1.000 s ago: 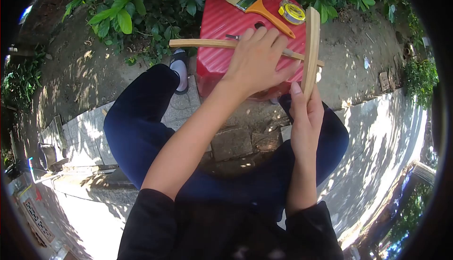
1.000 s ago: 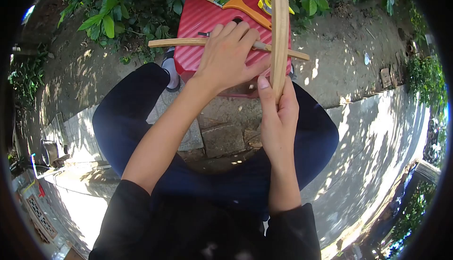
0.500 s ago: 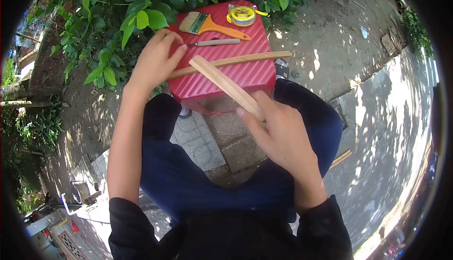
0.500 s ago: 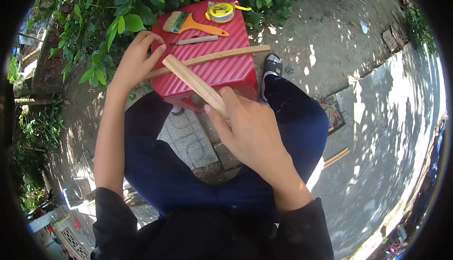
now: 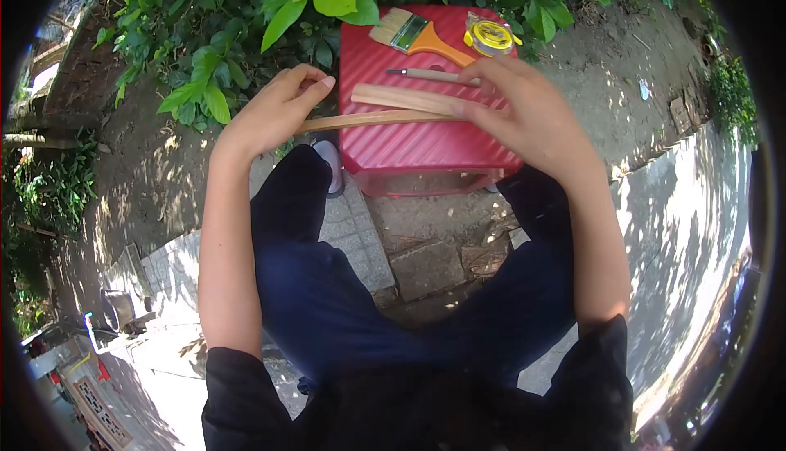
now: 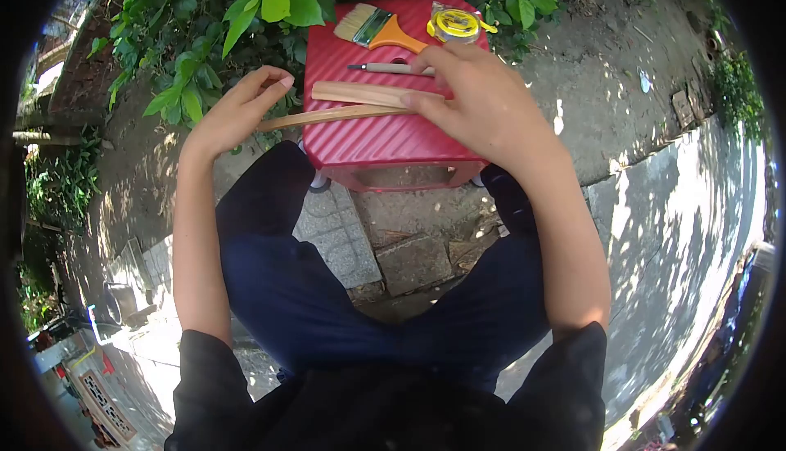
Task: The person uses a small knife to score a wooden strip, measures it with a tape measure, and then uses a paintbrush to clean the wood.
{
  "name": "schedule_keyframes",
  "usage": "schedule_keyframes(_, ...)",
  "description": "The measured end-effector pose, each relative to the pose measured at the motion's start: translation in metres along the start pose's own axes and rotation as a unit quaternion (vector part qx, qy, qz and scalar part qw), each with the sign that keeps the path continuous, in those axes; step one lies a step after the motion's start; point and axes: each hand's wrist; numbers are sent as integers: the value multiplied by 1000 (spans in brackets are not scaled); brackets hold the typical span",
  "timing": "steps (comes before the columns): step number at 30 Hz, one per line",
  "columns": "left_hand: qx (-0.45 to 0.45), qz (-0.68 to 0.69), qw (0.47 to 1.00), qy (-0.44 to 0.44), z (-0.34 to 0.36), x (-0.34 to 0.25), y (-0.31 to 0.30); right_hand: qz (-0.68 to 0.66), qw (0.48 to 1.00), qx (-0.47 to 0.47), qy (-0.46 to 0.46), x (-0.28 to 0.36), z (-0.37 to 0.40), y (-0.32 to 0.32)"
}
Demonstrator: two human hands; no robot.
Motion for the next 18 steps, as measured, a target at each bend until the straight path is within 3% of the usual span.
schedule_keyframes(2,29,-36,998,-29,7,-2,-6,14,999,-50,0,-4,-8,3)
schedule_keyframes(5,48,-57,995,-60,12,0,-6,-25,991,-40,127,-16,-21,1)
schedule_keyframes(7,50,-85,992,-75,17,4,-3,43,989,-10,140,-26,-24,5)
schedule_keyframes(10,145,-137,976,-87,22,-9,-17,75,980,25,180,-30,-25,14)
schedule_keyframes(18,127,-31,991,-13,23,16,-22,119,973,15,197,-31,-21,18)
Point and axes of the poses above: each hand's wrist, its own z-axis away from the middle knuckle, its own y-axis out of the palm, x = y × z, and after that the axes turned 2 degrees about -x, right-handed
